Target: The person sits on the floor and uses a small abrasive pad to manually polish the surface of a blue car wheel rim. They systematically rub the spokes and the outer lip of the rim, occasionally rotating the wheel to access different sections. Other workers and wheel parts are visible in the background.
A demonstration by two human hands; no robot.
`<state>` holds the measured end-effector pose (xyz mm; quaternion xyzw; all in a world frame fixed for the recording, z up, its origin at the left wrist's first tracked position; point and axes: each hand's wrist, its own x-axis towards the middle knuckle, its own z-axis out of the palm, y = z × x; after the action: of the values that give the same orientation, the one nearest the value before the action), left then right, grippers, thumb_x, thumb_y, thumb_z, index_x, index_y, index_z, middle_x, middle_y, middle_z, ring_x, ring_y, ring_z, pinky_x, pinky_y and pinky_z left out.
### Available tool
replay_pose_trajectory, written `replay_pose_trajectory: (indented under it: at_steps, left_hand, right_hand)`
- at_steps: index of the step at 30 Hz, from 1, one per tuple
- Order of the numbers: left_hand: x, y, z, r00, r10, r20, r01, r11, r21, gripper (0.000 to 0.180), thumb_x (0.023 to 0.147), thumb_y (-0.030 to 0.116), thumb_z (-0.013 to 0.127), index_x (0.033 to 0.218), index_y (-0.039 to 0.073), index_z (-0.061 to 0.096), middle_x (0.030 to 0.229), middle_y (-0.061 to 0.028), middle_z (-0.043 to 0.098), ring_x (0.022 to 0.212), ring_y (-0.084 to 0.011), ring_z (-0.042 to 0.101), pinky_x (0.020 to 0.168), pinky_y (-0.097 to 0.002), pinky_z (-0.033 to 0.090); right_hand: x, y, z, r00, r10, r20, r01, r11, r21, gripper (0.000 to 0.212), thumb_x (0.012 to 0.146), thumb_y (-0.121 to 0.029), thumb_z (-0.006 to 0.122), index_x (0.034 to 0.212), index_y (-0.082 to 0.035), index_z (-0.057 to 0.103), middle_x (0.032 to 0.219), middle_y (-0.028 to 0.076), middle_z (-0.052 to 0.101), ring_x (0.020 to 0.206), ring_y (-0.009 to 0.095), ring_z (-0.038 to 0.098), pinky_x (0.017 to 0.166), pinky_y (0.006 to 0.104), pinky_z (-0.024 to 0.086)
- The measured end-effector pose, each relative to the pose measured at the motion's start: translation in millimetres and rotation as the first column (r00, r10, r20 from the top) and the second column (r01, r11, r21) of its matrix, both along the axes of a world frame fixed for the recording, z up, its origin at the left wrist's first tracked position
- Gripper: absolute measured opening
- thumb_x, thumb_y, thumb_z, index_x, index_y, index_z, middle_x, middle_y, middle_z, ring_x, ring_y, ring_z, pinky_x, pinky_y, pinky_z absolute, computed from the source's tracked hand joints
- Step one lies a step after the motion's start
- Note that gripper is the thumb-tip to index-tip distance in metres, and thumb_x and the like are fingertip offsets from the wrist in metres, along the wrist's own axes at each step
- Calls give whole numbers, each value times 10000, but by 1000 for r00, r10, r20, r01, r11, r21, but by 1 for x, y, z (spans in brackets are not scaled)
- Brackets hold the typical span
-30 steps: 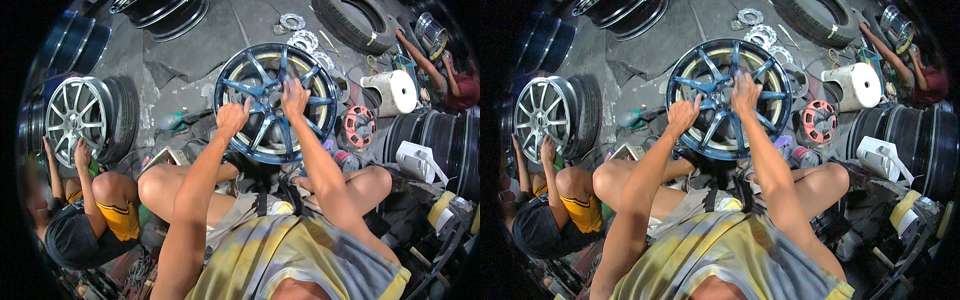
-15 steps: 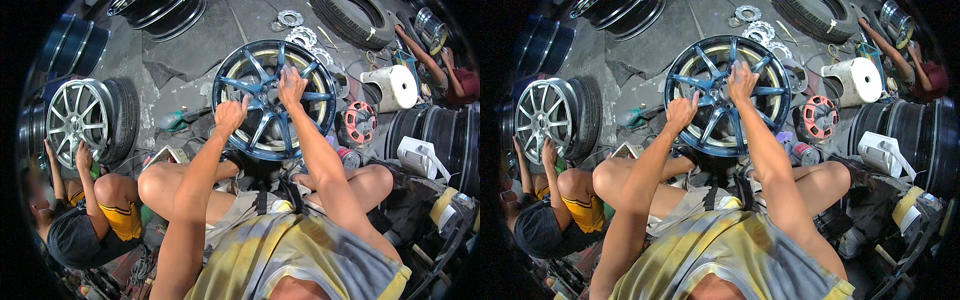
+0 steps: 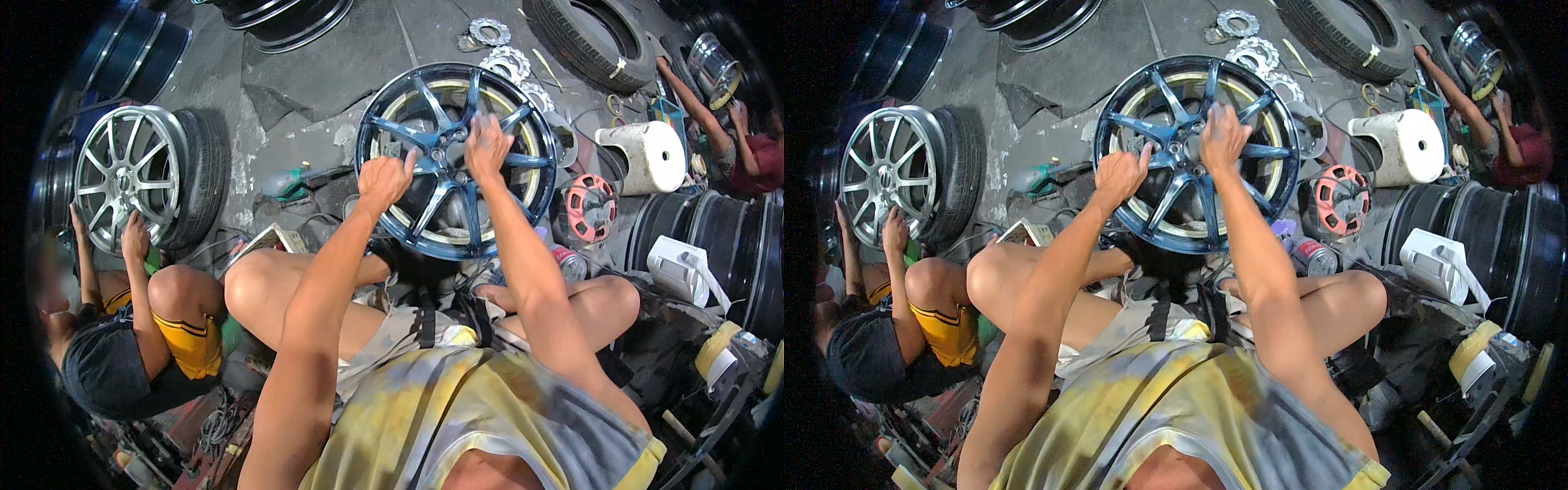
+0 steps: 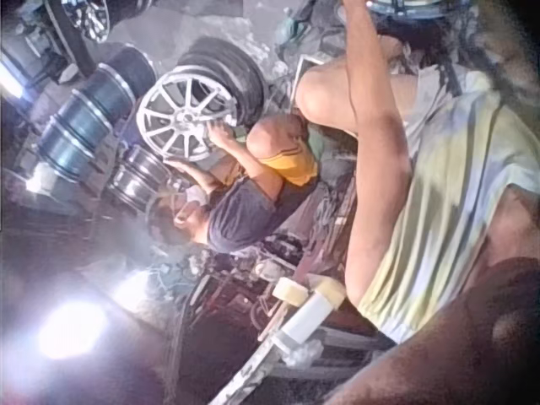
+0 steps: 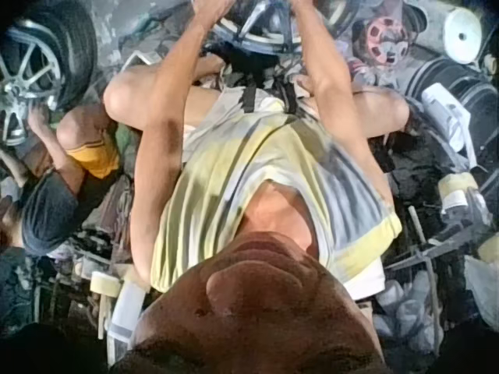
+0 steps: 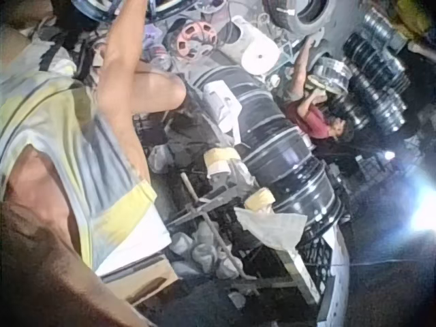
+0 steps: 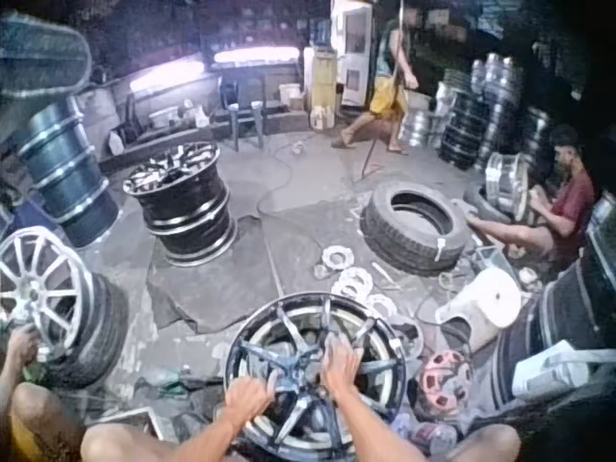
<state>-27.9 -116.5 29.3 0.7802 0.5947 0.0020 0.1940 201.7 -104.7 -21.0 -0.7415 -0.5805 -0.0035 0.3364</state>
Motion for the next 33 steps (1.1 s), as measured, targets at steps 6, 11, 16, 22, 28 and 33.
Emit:
replay_pose_trajectory:
  at_steps: [6, 11, 16, 22, 28, 33]
  left_hand:
    - [-6, 3, 2, 999, 38, -38, -40, 997, -62, 769, 1064, 562, 376, 771, -23, 780, 804, -280, 718, 814, -448, 730, 808, -494, 578]
    - [-2, 5, -2, 999, 36, -7, -36, 998, -47, 767, 1060, 571, 382, 774, -18, 783, 821, -278, 722, 819, -451, 730, 798, -494, 580]
    - [-2, 3, -3, 999, 39, 10, -39, 999, -36, 772, 1057, 584, 387, 765, -11, 784, 819, -279, 721, 822, -451, 728, 794, -495, 578]
    - [-6, -1, -6, 999, 38, 18, -38, 999, 0, 770, 1060, 572, 392, 752, -20, 777, 774, -274, 713, 772, -442, 726, 774, -496, 575]
    - [-4, -3, -10, 999, 19, 27, -20, 999, 39, 765, 1061, 561, 395, 724, -10, 776, 759, -272, 710, 754, -439, 725, 766, -489, 580]
    - [-2, 1, -4, 1000, 8, 18, -8, 1000, -29, 755, 1062, 561, 390, 768, -11, 785, 812, -275, 722, 817, -429, 734, 819, -481, 575]
  right_hand:
    - [-4, -20, 13, 999, 50, -16, -53, 972, -227, 227, 989, -188, 582, 1148, -109, 723, 1061, 145, 654, 977, 367, 656, 803, 510, 377]
    - [8, 2, 10, 995, 70, 76, -57, 985, -166, 146, 960, -173, 591, 1009, -84, 696, 996, 133, 659, 936, 374, 672, 753, 502, 365]
    - [24, -8, 12, 976, 183, 116, -154, 962, -224, 186, 950, -182, 584, 940, -64, 728, 1066, 164, 695, 901, 404, 696, 799, 540, 401]
    - [16, -17, 39, 962, 259, 89, -213, 912, -351, 208, 951, -170, 557, 915, -57, 728, 1074, 179, 694, 912, 411, 693, 825, 553, 414]
    - [22, -7, 29, 949, 261, 177, -200, 932, -302, 175, 944, -151, 586, 862, -47, 700, 1014, 170, 687, 877, 393, 703, 803, 544, 432]
    - [31, 1, 29, 909, 329, 255, -238, 913, -330, 214, 970, -181, 574, 939, -20, 710, 993, 188, 678, 820, 442, 682, 746, 544, 494]
